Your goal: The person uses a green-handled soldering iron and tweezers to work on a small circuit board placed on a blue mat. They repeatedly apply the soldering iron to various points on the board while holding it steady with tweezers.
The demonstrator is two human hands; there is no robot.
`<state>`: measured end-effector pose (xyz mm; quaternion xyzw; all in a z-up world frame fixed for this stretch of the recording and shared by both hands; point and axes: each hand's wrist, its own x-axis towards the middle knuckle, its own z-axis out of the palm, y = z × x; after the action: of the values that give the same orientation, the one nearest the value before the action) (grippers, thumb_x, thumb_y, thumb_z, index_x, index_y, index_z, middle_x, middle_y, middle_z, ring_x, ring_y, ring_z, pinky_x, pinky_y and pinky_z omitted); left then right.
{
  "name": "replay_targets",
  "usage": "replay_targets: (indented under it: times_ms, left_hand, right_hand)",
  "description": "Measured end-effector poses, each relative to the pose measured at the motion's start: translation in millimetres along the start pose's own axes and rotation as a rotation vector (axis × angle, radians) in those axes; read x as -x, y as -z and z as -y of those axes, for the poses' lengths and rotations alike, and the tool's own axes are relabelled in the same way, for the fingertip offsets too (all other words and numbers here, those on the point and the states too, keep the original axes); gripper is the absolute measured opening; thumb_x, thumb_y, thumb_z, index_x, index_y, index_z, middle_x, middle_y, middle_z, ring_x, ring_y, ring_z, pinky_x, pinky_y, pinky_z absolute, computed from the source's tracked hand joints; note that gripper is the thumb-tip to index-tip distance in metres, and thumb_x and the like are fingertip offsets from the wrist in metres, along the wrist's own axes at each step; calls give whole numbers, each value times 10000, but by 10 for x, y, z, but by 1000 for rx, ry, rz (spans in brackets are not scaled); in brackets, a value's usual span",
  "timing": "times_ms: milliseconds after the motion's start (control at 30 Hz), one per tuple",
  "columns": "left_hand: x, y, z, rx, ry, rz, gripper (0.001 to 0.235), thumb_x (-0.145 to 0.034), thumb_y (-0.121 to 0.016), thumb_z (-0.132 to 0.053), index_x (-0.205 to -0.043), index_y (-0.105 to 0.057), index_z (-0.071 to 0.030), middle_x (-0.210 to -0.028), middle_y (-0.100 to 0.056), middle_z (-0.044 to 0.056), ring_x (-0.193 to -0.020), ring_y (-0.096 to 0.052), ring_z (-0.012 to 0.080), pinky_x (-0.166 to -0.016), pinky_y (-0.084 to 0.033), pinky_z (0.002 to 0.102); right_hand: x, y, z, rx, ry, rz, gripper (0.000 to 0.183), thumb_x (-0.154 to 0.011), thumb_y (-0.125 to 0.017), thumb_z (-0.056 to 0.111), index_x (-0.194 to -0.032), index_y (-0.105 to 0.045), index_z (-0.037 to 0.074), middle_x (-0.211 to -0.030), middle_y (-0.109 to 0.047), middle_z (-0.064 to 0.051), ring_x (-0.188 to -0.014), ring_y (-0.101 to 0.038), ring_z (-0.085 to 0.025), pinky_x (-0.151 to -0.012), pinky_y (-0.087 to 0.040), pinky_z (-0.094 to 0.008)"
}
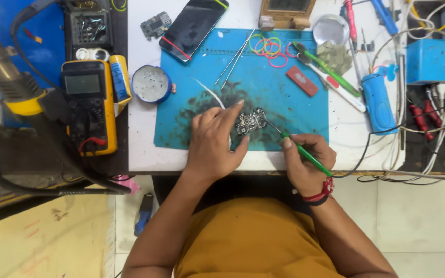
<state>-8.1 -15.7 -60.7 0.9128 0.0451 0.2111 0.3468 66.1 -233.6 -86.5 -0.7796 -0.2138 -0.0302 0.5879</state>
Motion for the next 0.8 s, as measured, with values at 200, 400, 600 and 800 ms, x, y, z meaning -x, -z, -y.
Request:
replay_targets:
  times_ms: [200,400,600,800]
  left_hand:
    - [-34,22,-39,-17,-38,-21,563,-876,-767,-195,-1388,-581,-52,-1130,-725,90,-1123,-611,282,-985,-404,442]
    - [11,-39,24,8,1,-17,537,-878,-787,-210,-1358,-610,-47,-984,-714,83,-1086,-636,267,-957,-409,439]
    - [11,-34,2,15,-14,-44,516,-883,-788,-210,-1344,-616,-52,-1021,-724,84,-1083,-635,258,-970,-412,441]
    - [1,-33,24,20,-9,-22,518,-877,-786,-200,-1343,-618,-45,-1041,-733,82,-1084,-638,267,-963,-411,438]
  right_hand:
    - [-48,-6,60,86,63,51,116,-956,-756,29,-1016,-669,-19,-845,-726,-61,-719,-653,-71,-660,-508,-211]
    - [-78,-21,99,85,40,81,98,-938,-766,23,-975,-683,-14,-786,-701,-46,-646,-606,-52,-595,-462,-203]
    - [-105,-18,130,101,57,91,99,-927,-769,16,-963,-680,-11,-761,-695,-39,-607,-591,-56,-567,-437,-205]
    - [-112,-14,143,97,70,102,92,-928,-767,18,-964,-685,-4,-767,-702,-35,-621,-607,-51,-575,-449,-204]
